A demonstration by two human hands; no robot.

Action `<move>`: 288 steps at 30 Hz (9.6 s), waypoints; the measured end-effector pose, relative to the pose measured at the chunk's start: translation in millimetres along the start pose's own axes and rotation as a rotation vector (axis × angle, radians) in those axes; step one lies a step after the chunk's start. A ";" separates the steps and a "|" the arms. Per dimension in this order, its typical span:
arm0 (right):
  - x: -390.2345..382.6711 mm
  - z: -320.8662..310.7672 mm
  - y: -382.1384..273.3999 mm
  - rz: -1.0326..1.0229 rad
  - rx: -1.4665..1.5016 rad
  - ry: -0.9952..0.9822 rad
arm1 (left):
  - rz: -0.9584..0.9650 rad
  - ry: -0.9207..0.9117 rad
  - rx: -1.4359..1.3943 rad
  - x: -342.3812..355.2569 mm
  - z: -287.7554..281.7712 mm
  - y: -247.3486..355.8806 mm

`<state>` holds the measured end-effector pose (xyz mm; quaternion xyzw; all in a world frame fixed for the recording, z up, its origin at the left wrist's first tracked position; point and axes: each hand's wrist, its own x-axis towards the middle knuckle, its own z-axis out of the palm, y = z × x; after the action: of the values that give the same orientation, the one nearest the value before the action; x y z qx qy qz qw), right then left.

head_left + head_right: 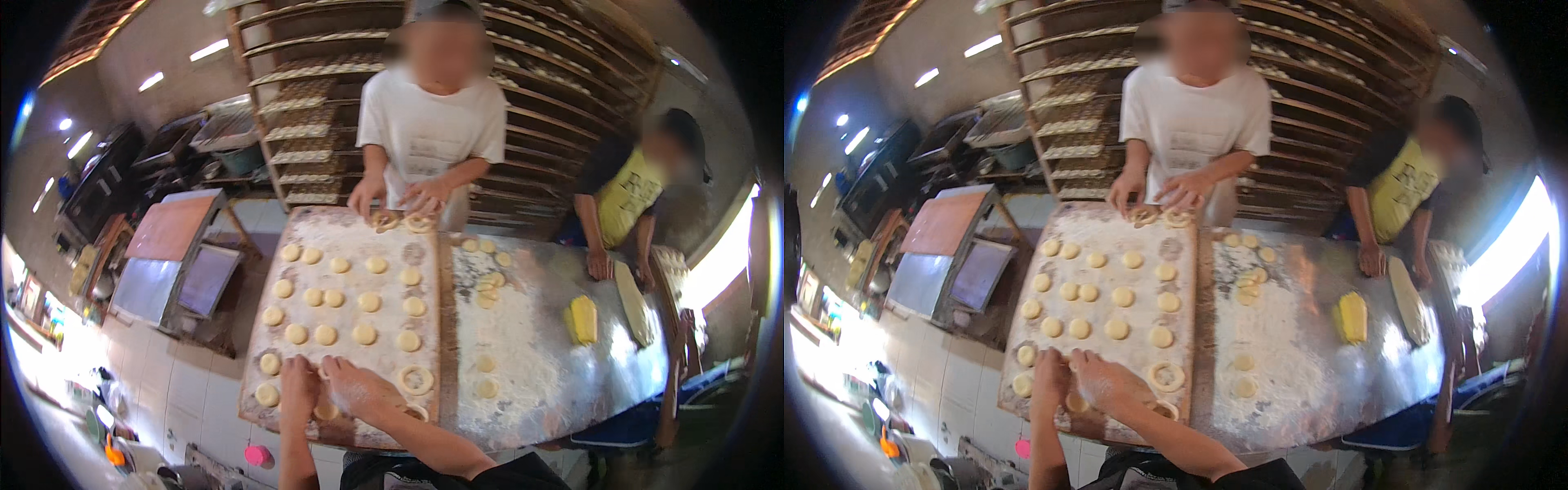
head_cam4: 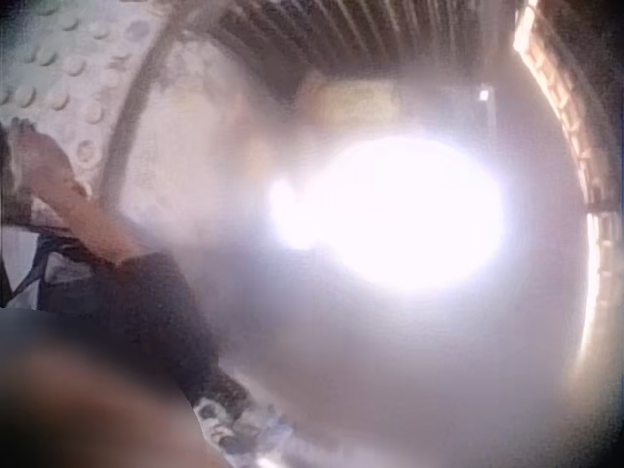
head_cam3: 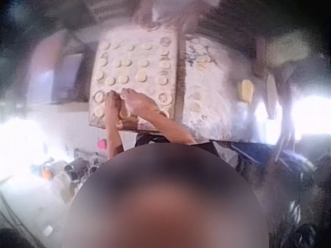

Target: The person shapes small dough pieces into ring shapes by hand and places them on a floured wooden board. Two coworkers assist by rolling and cutting dough nearby.

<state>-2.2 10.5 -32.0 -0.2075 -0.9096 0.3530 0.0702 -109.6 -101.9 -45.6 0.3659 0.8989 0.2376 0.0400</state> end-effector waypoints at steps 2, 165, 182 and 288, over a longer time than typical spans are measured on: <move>-20.7 -17.9 20.3 -0.081 0.268 0.089 | 0.022 0.052 -0.225 4.8 -2.9 5.5; -254.3 -229.3 233.2 0.113 0.611 0.539 | 0.145 -0.455 -0.726 -111.6 101.6 370.7; -181.2 -168.1 131.6 -0.067 0.658 0.123 | 0.118 0.153 -1.042 -118.0 76.1 264.0; -261.8 -213.5 276.4 0.572 0.380 0.305 | 0.227 -0.541 -0.606 -113.8 157.9 334.1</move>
<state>383.7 213.3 -54.4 -0.4865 -0.7125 0.4858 0.1406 225.5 90.8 -44.3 0.4834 0.6994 0.3896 0.3541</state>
